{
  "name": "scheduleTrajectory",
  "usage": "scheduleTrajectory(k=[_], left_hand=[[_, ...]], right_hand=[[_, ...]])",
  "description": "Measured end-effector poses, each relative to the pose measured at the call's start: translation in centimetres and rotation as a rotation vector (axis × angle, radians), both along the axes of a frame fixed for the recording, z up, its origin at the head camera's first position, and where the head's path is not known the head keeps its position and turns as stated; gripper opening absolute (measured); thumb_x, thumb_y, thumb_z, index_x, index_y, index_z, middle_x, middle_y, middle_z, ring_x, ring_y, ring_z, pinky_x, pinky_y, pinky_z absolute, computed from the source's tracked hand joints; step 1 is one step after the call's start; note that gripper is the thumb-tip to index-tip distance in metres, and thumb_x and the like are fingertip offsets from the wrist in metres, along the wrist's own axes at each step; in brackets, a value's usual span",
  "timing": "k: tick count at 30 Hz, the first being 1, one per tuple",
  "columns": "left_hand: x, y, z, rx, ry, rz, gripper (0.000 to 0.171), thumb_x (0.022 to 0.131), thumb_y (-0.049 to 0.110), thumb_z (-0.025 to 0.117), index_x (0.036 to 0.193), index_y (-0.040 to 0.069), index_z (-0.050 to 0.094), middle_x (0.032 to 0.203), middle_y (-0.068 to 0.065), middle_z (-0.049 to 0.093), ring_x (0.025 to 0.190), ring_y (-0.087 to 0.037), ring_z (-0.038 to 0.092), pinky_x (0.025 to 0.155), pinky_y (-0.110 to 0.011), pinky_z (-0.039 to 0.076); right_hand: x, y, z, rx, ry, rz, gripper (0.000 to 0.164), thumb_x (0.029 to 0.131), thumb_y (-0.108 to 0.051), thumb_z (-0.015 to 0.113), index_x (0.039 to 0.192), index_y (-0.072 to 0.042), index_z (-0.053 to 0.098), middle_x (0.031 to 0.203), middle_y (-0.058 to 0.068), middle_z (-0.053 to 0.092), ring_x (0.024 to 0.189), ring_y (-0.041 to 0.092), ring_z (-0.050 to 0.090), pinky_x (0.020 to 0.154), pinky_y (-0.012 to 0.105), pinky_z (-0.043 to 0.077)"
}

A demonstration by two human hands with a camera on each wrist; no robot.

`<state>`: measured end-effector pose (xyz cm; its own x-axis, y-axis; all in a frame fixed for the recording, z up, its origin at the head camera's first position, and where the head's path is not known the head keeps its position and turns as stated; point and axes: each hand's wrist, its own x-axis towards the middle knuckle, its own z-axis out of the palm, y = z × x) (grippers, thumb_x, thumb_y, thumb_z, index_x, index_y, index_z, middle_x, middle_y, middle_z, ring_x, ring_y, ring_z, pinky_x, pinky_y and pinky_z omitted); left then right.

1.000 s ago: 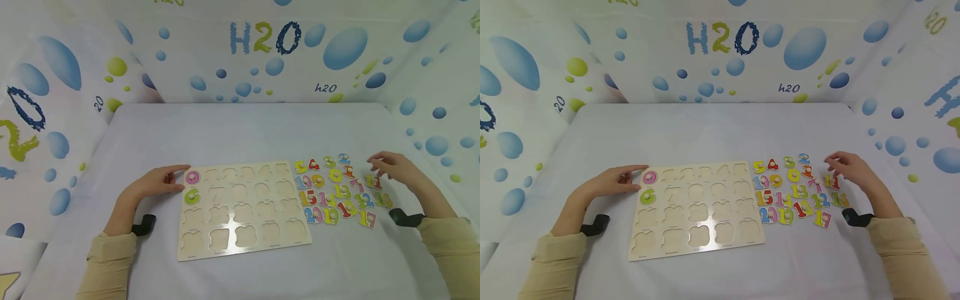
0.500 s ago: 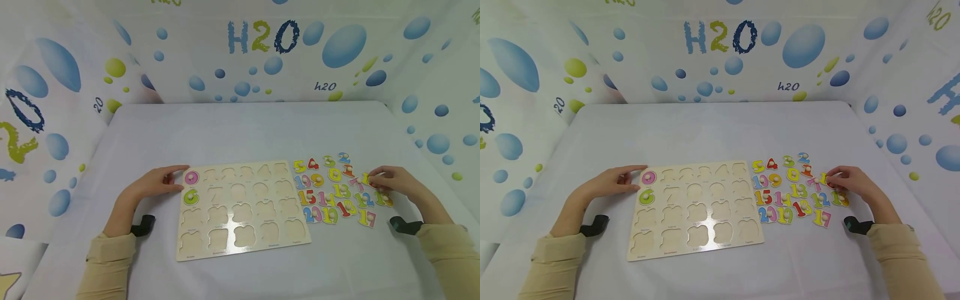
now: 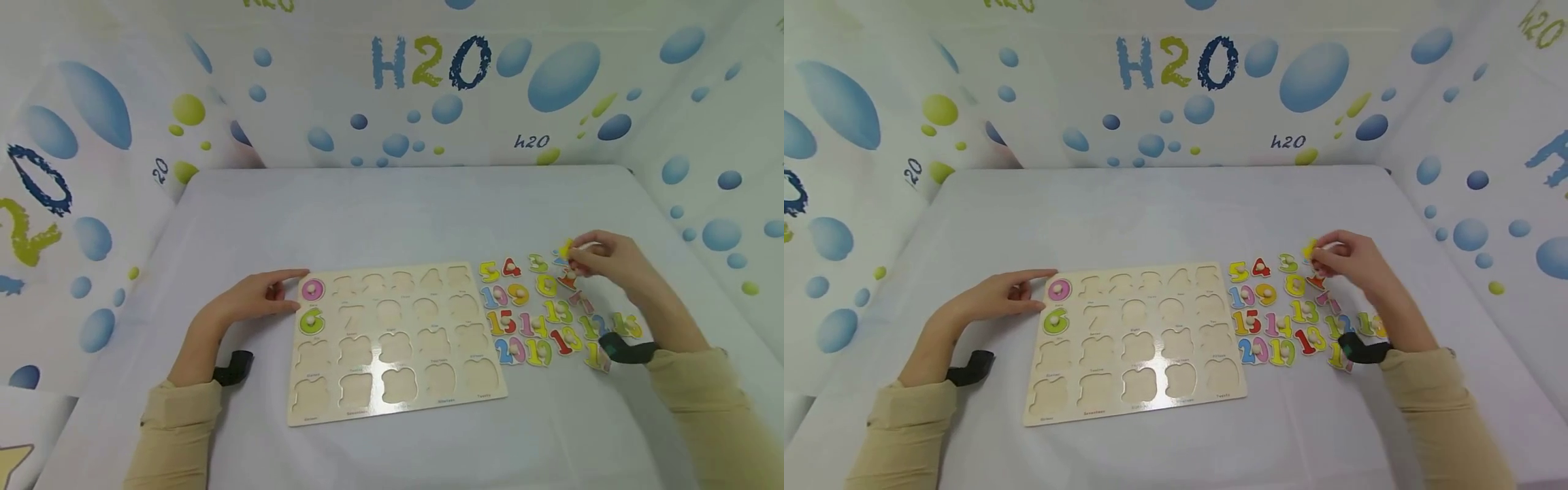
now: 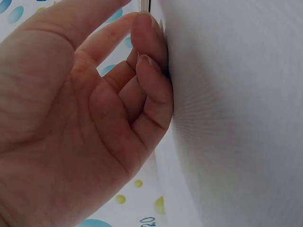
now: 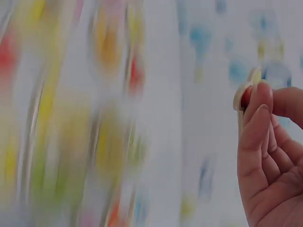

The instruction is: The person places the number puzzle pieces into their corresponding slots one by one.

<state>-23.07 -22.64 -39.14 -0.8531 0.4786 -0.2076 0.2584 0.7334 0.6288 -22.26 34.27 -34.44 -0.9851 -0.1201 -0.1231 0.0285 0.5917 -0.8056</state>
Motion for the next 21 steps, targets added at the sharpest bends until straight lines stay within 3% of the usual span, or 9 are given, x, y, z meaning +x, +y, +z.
scheduleTrajectory(k=[3, 6, 11, 16, 21], left_hand=[[0.1, 0.2, 0.4, 0.007, -0.01, 0.003, 0.062, 0.083, 0.025, 0.073, 0.136, 0.005, 0.048, 0.075, -0.003, 0.044, 0.069, -0.019, 0.042, 0.062, -0.033, 0.034], [0.1, 0.4, 0.6, 0.019, -0.02, 0.01, 0.063, 0.082, 0.025, 0.073, 0.136, 0.005, 0.048, 0.075, -0.003, 0.044, 0.068, -0.018, 0.042, 0.06, -0.032, 0.034], [0.2, 0.4, 0.6, 0.017, -0.037, 0.017, 0.063, 0.082, 0.024, 0.073, 0.136, 0.004, 0.048, 0.074, -0.003, 0.044, 0.066, -0.018, 0.041, 0.058, -0.03, 0.033], [0.0, 0.6, 0.8, 0.027, -0.022, -0.003, 0.062, 0.082, 0.023, 0.073, 0.135, 0.004, 0.048, 0.073, -0.003, 0.043, 0.065, -0.018, 0.041, 0.058, -0.03, 0.033], [-0.1, 0.4, 0.6, 0.017, -0.011, -0.009, 0.06, 0.083, 0.022, 0.072, 0.136, 0.006, 0.048, 0.073, -0.002, 0.044, 0.065, -0.017, 0.042, 0.059, -0.03, 0.034]], right_hand=[[-0.5, -7.7, 0.9, -0.125, 0.003, 0.161, 0.023, 0.091, -0.015, 0.062, 0.104, 0.003, 0.056, 0.082, 0.013, 0.066, 0.07, 0.028, 0.062, 0.065, 0.034, 0.052], [-0.3, -15.9, 0.4, -0.214, -0.068, 0.365, 0.013, 0.089, -0.008, 0.063, 0.098, 0.0, 0.059, 0.081, 0.017, 0.065, 0.069, 0.032, 0.063, 0.063, 0.04, 0.052], [1.6, -27.1, -2.1, -0.176, -0.181, 0.628, 0.005, 0.086, -0.005, 0.065, 0.09, -0.006, 0.061, 0.07, 0.006, 0.066, 0.06, 0.02, 0.064, 0.058, 0.033, 0.052], [2.8, -32.9, -3.7, -0.124, -0.225, 0.734, 0.005, 0.086, -0.007, 0.065, 0.084, -0.008, 0.06, 0.058, -0.003, 0.062, 0.052, 0.013, 0.062, 0.053, 0.024, 0.049], [3.2, -34.8, -4.4, -0.074, -0.229, 0.765, 0.004, 0.085, -0.006, 0.064, 0.084, -0.006, 0.06, 0.056, -0.004, 0.061, 0.05, 0.01, 0.06, 0.054, 0.021, 0.048]])
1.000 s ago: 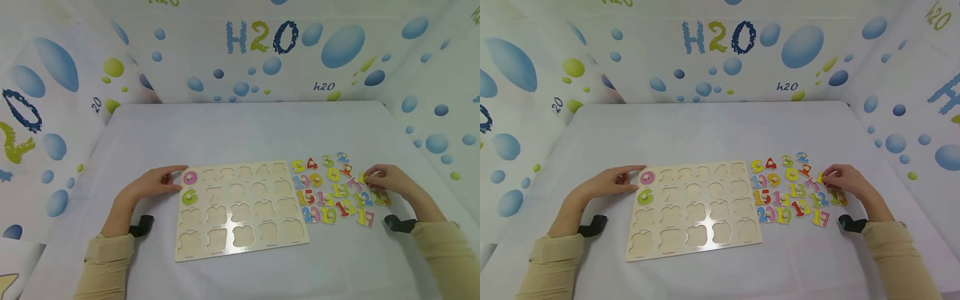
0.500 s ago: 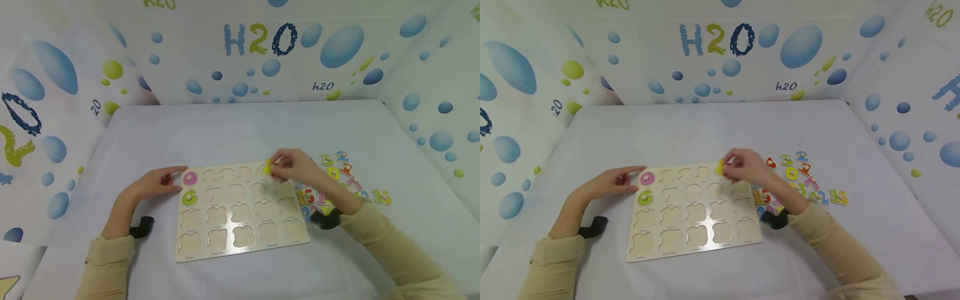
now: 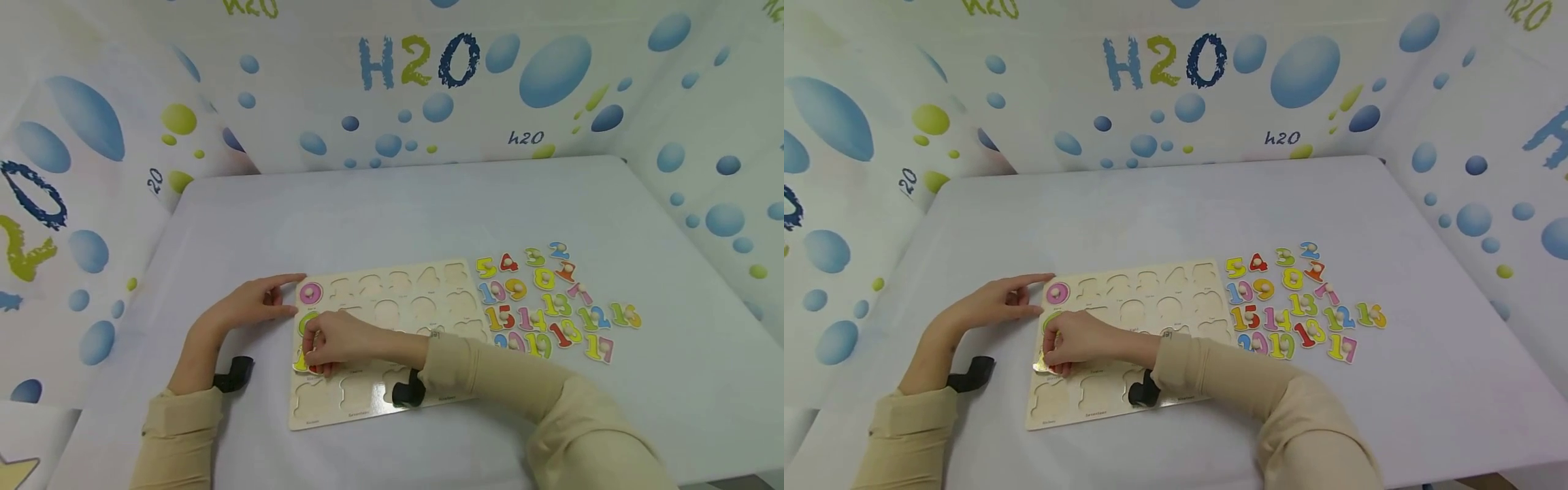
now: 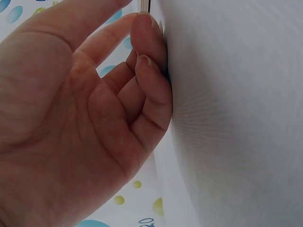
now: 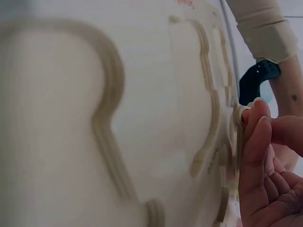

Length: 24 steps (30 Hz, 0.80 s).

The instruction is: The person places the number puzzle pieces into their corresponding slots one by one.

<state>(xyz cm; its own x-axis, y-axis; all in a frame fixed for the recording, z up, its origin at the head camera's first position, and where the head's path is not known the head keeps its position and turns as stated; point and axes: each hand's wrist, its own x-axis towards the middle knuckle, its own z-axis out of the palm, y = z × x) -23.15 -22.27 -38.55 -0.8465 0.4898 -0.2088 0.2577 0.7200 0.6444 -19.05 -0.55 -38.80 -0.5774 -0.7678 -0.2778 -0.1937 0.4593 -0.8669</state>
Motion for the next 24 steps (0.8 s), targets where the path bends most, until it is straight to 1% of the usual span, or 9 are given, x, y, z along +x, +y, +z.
scheduleTrajectory(k=[5, 10, 16, 20, 24], left_hand=[[-0.1, 0.1, 0.0, 0.01, 0.0, -0.006, 0.06, 0.083, 0.021, 0.073, 0.136, 0.006, 0.048, 0.073, -0.002, 0.045, 0.065, -0.017, 0.041, 0.059, -0.03, 0.034], [0.0, 0.2, 0.2, 0.009, 0.007, -0.015, 0.061, 0.083, 0.023, 0.073, 0.135, 0.005, 0.048, 0.073, -0.002, 0.044, 0.065, -0.017, 0.041, 0.059, -0.03, 0.033], [-0.1, 0.1, 0.1, 0.016, 0.019, -0.024, 0.06, 0.082, 0.022, 0.073, 0.135, 0.005, 0.049, 0.073, -0.001, 0.044, 0.064, -0.016, 0.041, 0.059, -0.029, 0.033], [-0.2, 0.0, -0.2, 0.015, 0.023, -0.023, 0.06, 0.082, 0.021, 0.073, 0.135, 0.006, 0.049, 0.072, -0.001, 0.044, 0.064, -0.016, 0.042, 0.06, -0.029, 0.034], [0.0, -0.1, -0.3, 0.009, 0.017, -0.013, 0.06, 0.082, 0.021, 0.073, 0.135, 0.006, 0.048, 0.073, -0.002, 0.044, 0.065, -0.016, 0.041, 0.059, -0.03, 0.034]], right_hand=[[0.0, -0.4, 0.3, 0.064, 0.083, 0.047, 0.005, 0.084, -0.005, 0.062, 0.081, -0.009, 0.06, 0.056, -0.005, 0.059, 0.048, 0.009, 0.058, 0.055, 0.019, 0.046], [-0.4, -0.9, 0.7, 0.136, 0.168, 0.131, 0.008, 0.084, -0.003, 0.06, 0.08, -0.009, 0.059, 0.06, -0.005, 0.059, 0.049, 0.006, 0.056, 0.056, 0.017, 0.043], [-1.1, -1.6, 0.9, 0.226, 0.255, 0.223, 0.01, 0.084, -0.005, 0.064, 0.077, -0.011, 0.06, 0.062, -0.005, 0.058, 0.05, 0.006, 0.054, 0.059, 0.016, 0.04], [-1.2, -1.7, 0.9, 0.237, 0.251, 0.228, 0.011, 0.083, -0.005, 0.064, 0.076, -0.012, 0.059, 0.062, -0.005, 0.058, 0.049, 0.006, 0.055, 0.059, 0.016, 0.041], [-1.0, -1.5, 0.7, 0.211, 0.201, 0.201, 0.009, 0.083, -0.003, 0.062, 0.078, -0.01, 0.059, 0.061, -0.004, 0.059, 0.049, 0.007, 0.057, 0.057, 0.016, 0.043]])
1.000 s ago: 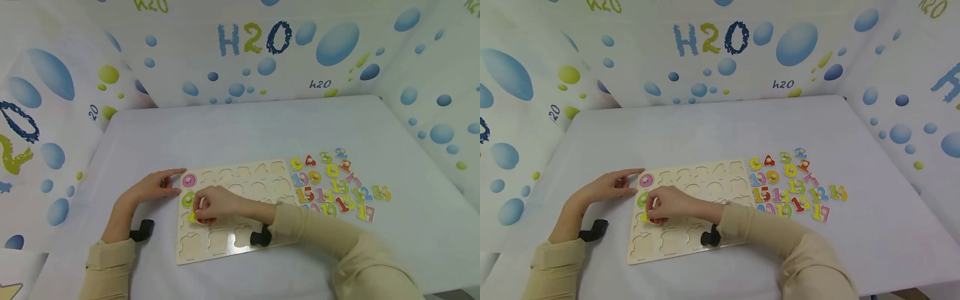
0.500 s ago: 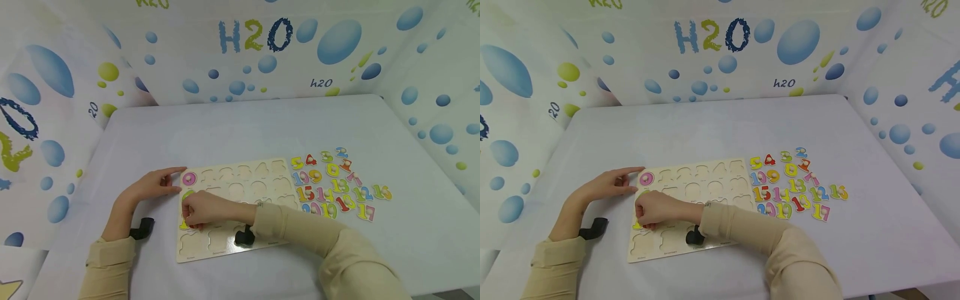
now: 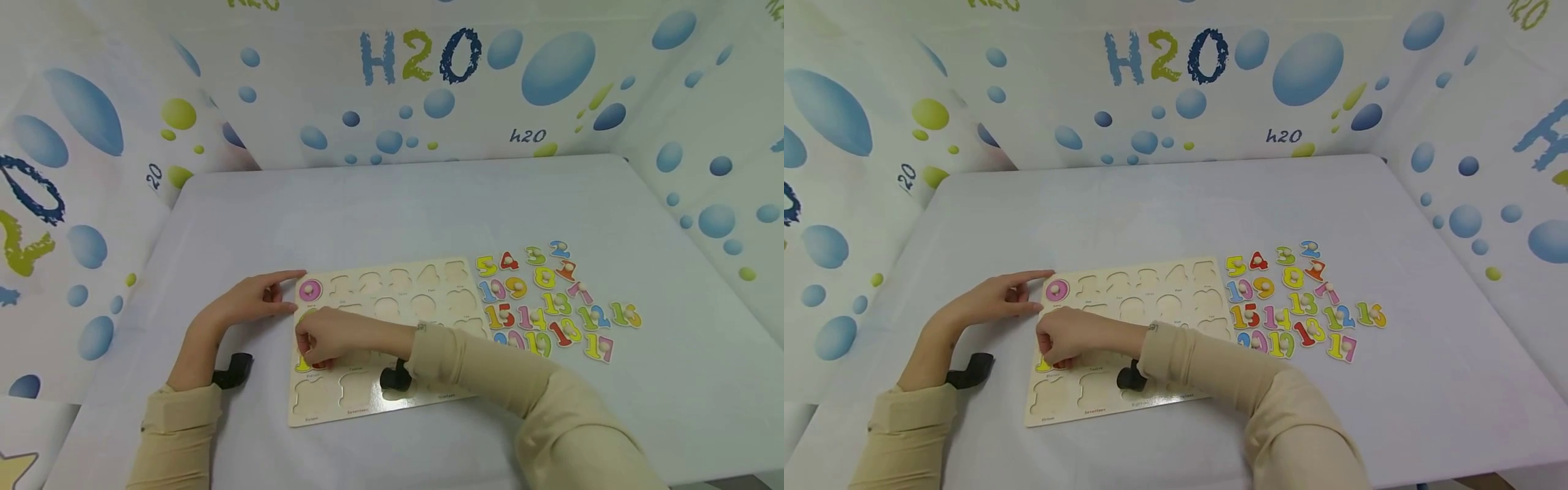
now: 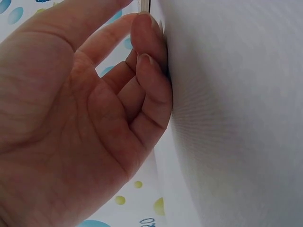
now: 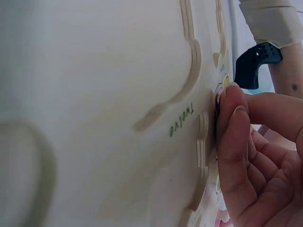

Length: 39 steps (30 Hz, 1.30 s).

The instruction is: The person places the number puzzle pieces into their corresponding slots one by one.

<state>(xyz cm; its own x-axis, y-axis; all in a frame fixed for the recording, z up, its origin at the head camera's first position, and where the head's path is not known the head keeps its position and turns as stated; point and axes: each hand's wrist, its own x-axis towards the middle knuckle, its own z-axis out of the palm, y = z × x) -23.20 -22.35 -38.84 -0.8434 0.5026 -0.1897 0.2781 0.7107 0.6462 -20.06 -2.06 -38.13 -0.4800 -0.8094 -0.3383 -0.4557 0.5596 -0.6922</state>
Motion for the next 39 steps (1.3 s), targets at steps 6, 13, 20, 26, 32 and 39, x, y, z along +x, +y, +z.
scheduleTrajectory(k=[6, 13, 20, 26, 32, 39], left_hand=[[0.0, 0.1, 0.1, -0.004, -0.012, 0.015, 0.061, 0.082, 0.021, 0.073, 0.136, 0.006, 0.048, 0.073, -0.002, 0.045, 0.066, -0.018, 0.042, 0.06, -0.031, 0.034], [0.0, 0.1, -0.3, -0.018, -0.027, 0.03, 0.064, 0.081, 0.025, 0.074, 0.136, 0.006, 0.048, 0.075, -0.003, 0.044, 0.068, -0.018, 0.042, 0.06, -0.032, 0.034], [-0.1, 0.1, -0.4, -0.027, -0.02, 0.024, 0.064, 0.081, 0.027, 0.074, 0.136, 0.007, 0.048, 0.075, -0.003, 0.045, 0.069, -0.018, 0.042, 0.06, -0.031, 0.034], [-0.2, 0.1, -0.4, -0.037, -0.023, 0.017, 0.064, 0.082, 0.025, 0.073, 0.137, 0.005, 0.046, 0.076, -0.003, 0.044, 0.07, -0.019, 0.042, 0.059, -0.032, 0.034], [-0.2, 0.3, -0.2, -0.029, -0.023, 0.028, 0.064, 0.082, 0.023, 0.074, 0.136, 0.003, 0.046, 0.077, -0.003, 0.046, 0.071, -0.019, 0.043, 0.059, -0.031, 0.035], [-0.4, 0.7, -0.3, -0.015, -0.021, 0.014, 0.064, 0.081, 0.02, 0.074, 0.135, 0.0, 0.046, 0.079, -0.003, 0.047, 0.071, -0.019, 0.043, 0.058, -0.029, 0.035]], right_hand=[[0.1, 2.2, -0.2, -0.111, -0.051, 0.003, 0.006, 0.09, -0.009, 0.06, 0.096, -0.011, 0.058, 0.067, -0.006, 0.061, 0.056, 0.005, 0.058, 0.057, 0.018, 0.045], [-0.1, 13.4, 3.0, -0.309, -0.085, -0.177, 0.019, 0.095, -0.013, 0.055, 0.112, -0.006, 0.057, 0.088, 0.009, 0.064, 0.069, 0.022, 0.063, 0.061, 0.033, 0.051], [0.2, 30.5, 4.3, -0.287, 0.161, -0.589, 0.019, 0.096, -0.01, 0.052, 0.113, -0.002, 0.057, 0.089, 0.017, 0.061, 0.071, 0.03, 0.059, 0.059, 0.037, 0.05], [2.2, 41.7, 2.9, -0.004, 0.227, -0.84, 0.024, 0.098, -0.012, 0.049, 0.113, 0.006, 0.053, 0.087, 0.014, 0.06, 0.07, 0.024, 0.057, 0.06, 0.028, 0.049], [3.7, 45.3, 0.9, 0.13, 0.07, -0.9, 0.03, 0.096, -0.02, 0.053, 0.111, 0.005, 0.055, 0.082, 0.009, 0.057, 0.073, 0.022, 0.054, 0.064, 0.028, 0.049], [4.1, 45.9, 0.1, 0.111, 0.064, -0.902, 0.027, 0.092, -0.021, 0.061, 0.105, 0.003, 0.058, 0.076, 0.007, 0.055, 0.068, 0.019, 0.054, 0.063, 0.026, 0.048]])
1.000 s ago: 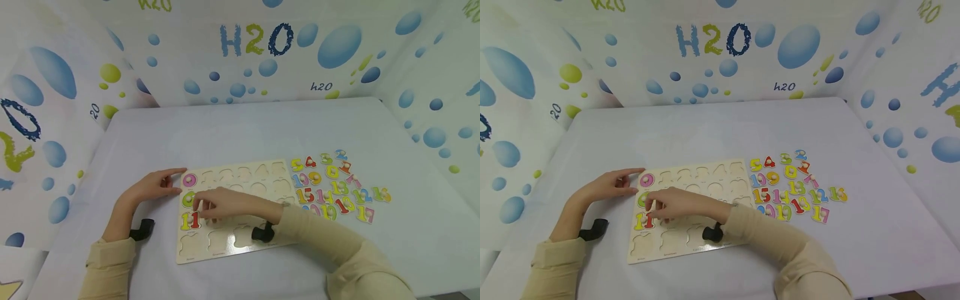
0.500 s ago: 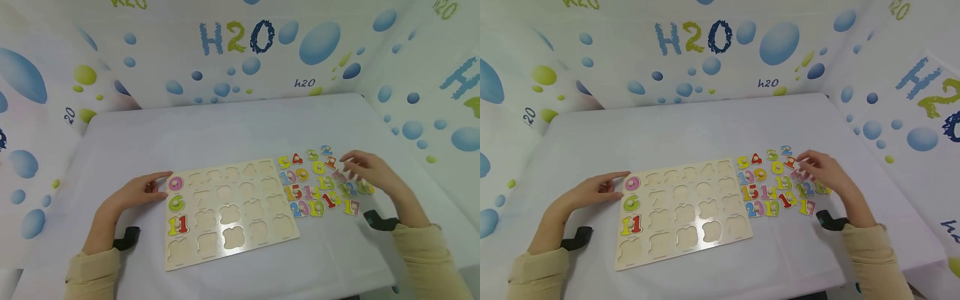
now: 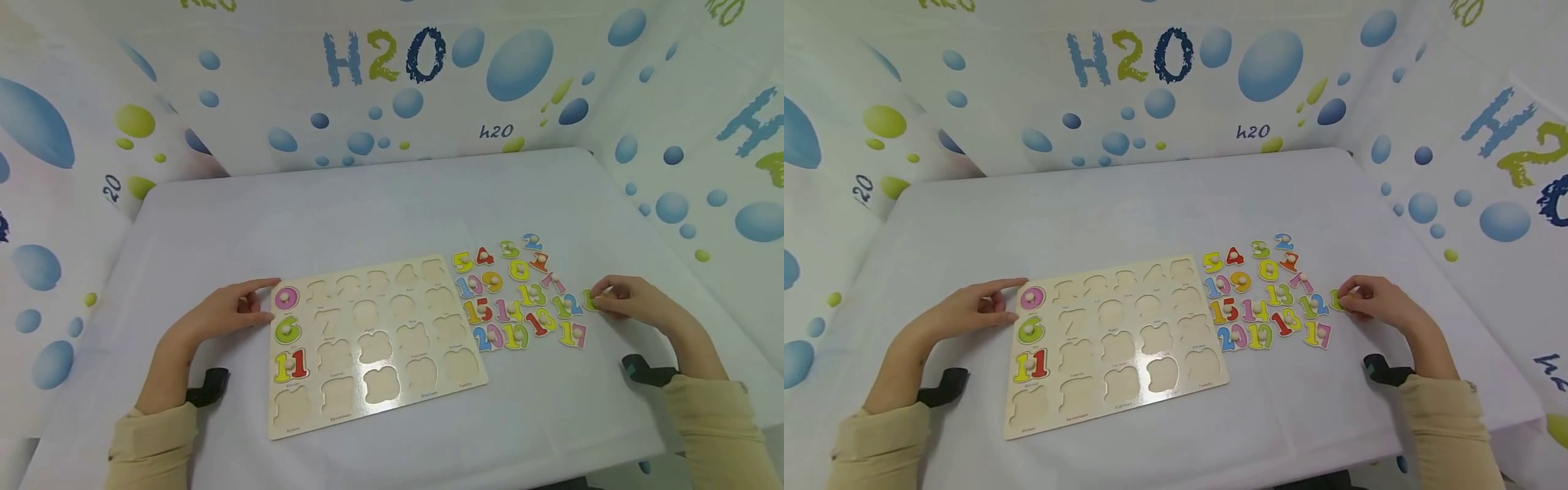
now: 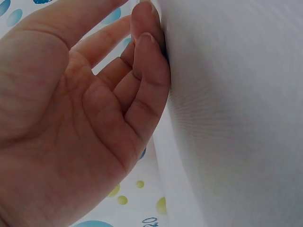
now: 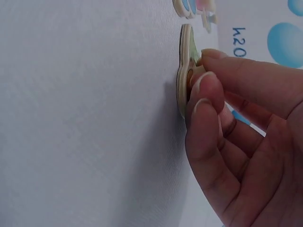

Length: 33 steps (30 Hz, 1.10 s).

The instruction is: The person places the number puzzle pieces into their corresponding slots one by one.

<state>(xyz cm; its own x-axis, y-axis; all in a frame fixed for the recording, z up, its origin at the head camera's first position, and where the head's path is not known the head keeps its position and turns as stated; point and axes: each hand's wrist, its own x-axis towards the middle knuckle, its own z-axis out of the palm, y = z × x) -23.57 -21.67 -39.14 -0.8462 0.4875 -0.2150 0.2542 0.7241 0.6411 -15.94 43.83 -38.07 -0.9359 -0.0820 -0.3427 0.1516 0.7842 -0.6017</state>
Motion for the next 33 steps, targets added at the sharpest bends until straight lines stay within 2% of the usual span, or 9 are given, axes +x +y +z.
scheduleTrajectory(k=[4, 8, 12, 18, 23, 27, 33], left_hand=[[0.0, 0.1, 0.0, -0.003, 0.0, 0.004, 0.063, 0.081, 0.019, 0.074, 0.134, 0.0, 0.047, 0.081, -0.003, 0.049, 0.071, -0.019, 0.045, 0.06, -0.03, 0.037], [-0.1, 0.2, 0.2, 0.003, -0.01, 0.004, 0.063, 0.081, 0.02, 0.074, 0.134, -0.001, 0.047, 0.083, -0.004, 0.051, 0.072, -0.019, 0.046, 0.062, -0.032, 0.038], [0.0, 0.3, 0.5, 0.014, -0.019, 0.005, 0.063, 0.081, 0.018, 0.074, 0.133, -0.003, 0.047, 0.084, -0.004, 0.052, 0.072, -0.019, 0.047, 0.063, -0.032, 0.038], [0.0, 0.4, 0.5, 0.021, -0.015, 0.011, 0.062, 0.08, 0.016, 0.075, 0.132, -0.005, 0.047, 0.084, -0.005, 0.053, 0.072, -0.019, 0.048, 0.065, -0.032, 0.039], [-0.3, 0.6, 0.4, 0.038, -0.017, 0.018, 0.062, 0.08, 0.015, 0.075, 0.131, -0.006, 0.048, 0.083, -0.005, 0.053, 0.072, -0.019, 0.05, 0.065, -0.031, 0.039], [-0.3, 0.5, 0.3, 0.037, -0.021, 0.025, 0.061, 0.08, 0.013, 0.075, 0.131, -0.005, 0.048, 0.083, -0.006, 0.052, 0.072, -0.019, 0.05, 0.066, -0.031, 0.039], [-0.1, 0.1, 0.1, 0.051, -0.034, 0.026, 0.062, 0.079, 0.013, 0.075, 0.131, -0.007, 0.047, 0.083, -0.006, 0.052, 0.071, -0.018, 0.05, 0.065, -0.031, 0.039]], right_hand=[[-0.1, 0.3, 0.0, -0.025, -0.027, 0.005, 0.027, 0.092, -0.019, 0.061, 0.105, 0.004, 0.057, 0.075, 0.008, 0.056, 0.066, 0.018, 0.055, 0.064, 0.026, 0.049], [-0.1, 0.1, 0.4, -0.022, 0.004, -0.011, 0.027, 0.093, -0.018, 0.06, 0.106, 0.005, 0.055, 0.075, 0.008, 0.057, 0.065, 0.017, 0.055, 0.062, 0.027, 0.048], [-0.4, -2.6, 1.8, -0.028, 0.068, 0.002, 0.027, 0.093, -0.02, 0.059, 0.107, 0.003, 0.055, 0.075, 0.008, 0.057, 0.066, 0.019, 0.054, 0.061, 0.028, 0.046], [-1.6, -11.7, 3.3, -0.143, 0.136, 0.158, 0.014, 0.09, -0.016, 0.064, 0.097, -0.006, 0.058, 0.077, 0.011, 0.059, 0.065, 0.023, 0.057, 0.061, 0.031, 0.05], [-1.8, -21.2, 3.7, -0.326, 0.123, 0.362, 0.005, 0.089, -0.011, 0.064, 0.093, -0.01, 0.06, 0.077, 0.01, 0.06, 0.061, 0.02, 0.057, 0.057, 0.034, 0.05], [-1.6, -28.2, 3.1, -0.435, 0.085, 0.514, 0.005, 0.088, -0.008, 0.063, 0.091, -0.01, 0.061, 0.071, 0.004, 0.059, 0.055, 0.015, 0.054, 0.053, 0.028, 0.047], [-1.0, -36.4, 1.2, -0.465, 0.002, 0.646, 0.007, 0.086, -0.007, 0.064, 0.087, -0.013, 0.061, 0.065, 0.0, 0.061, 0.05, 0.012, 0.054, 0.049, 0.023, 0.044]])
